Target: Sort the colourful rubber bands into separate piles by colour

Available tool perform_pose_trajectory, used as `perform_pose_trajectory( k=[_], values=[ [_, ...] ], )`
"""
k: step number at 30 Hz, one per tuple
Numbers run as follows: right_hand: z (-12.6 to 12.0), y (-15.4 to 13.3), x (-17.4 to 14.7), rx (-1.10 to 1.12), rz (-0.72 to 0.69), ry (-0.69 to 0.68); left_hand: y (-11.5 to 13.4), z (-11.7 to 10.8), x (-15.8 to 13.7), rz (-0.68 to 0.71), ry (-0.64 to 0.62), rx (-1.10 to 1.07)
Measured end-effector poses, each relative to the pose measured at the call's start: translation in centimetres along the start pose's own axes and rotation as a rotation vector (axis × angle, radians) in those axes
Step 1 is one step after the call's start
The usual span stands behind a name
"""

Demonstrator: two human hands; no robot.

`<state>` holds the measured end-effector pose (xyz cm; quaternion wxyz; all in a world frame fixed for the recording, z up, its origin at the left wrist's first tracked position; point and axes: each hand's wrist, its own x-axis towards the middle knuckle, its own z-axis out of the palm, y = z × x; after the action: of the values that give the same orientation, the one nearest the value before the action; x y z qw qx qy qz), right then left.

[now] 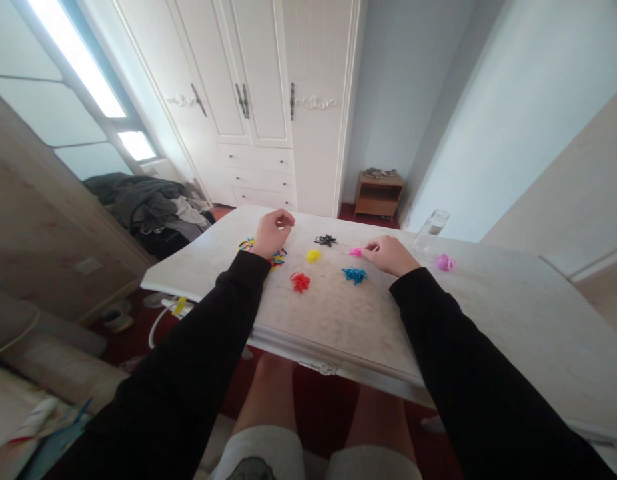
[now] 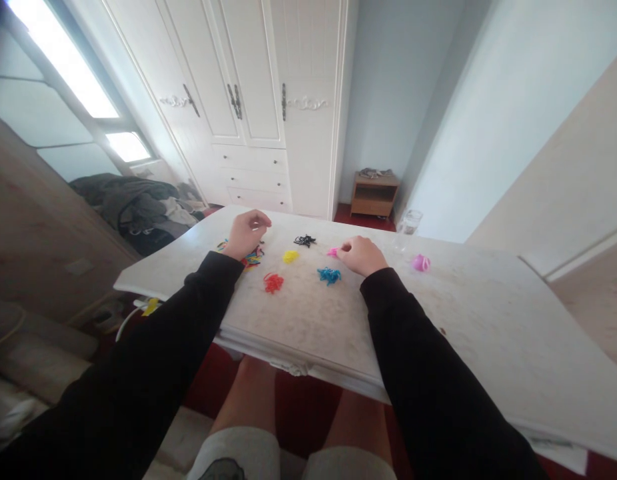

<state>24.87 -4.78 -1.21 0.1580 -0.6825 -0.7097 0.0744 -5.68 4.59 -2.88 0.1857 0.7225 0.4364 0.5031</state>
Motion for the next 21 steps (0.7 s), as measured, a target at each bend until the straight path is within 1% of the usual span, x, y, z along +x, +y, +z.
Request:
perform_pose_trajectory(
  k=[2, 3, 4, 6, 8, 10, 12, 14, 17, 21],
  values=[
    [0.1, 0.1, 0.0, 0.002, 0.001, 0.009, 0.5, -0.8, -0.3, -0.002, 0.023, 0.107],
    [0.1, 0.1, 0.0, 0.003, -0.001, 0.015, 0.8, -1.4, -0.4, 0.002, -0.003, 0.163],
    [0.1, 0.1, 0.0, 0.004, -0.003, 0.021, 1.1, -2.0, -0.6, 0.007, -0.058, 0.213],
    [0.2, 0.1, 0.0, 0.005, -0.009, 0.03, 1.5, -3.5, -1.1, 0.009, -0.217, 0.281],
    [0.2, 0.2, 0.1, 0.005, -0.015, 0.035, 1.6, -4.8, -1.6, 0.001, -0.364, 0.298],
    [0.2, 0.2, 0.1, 0.007, -0.019, 0.034, 1.6, -5.9, -2.0, 0.001, -0.458, 0.291],
    [0.2, 0.3, 0.2, 0.009, -0.027, 0.027, 1.5, -6.5, -2.4, 0.022, -0.521, 0.299],
    [0.2, 0.4, 0.2, 0.01, -0.034, 0.023, 1.3, -6.6, -2.6, 0.045, -0.547, 0.332],
    [0.2, 0.4, 0.1, 0.017, -0.032, 0.024, 0.8, -6.3, -2.7, 0.074, -0.546, 0.37],
    [0.2, 0.3, 0.0, 0.03, -0.022, 0.028, 0.2, -5.8, -2.9, 0.088, -0.504, 0.369]
  ],
)
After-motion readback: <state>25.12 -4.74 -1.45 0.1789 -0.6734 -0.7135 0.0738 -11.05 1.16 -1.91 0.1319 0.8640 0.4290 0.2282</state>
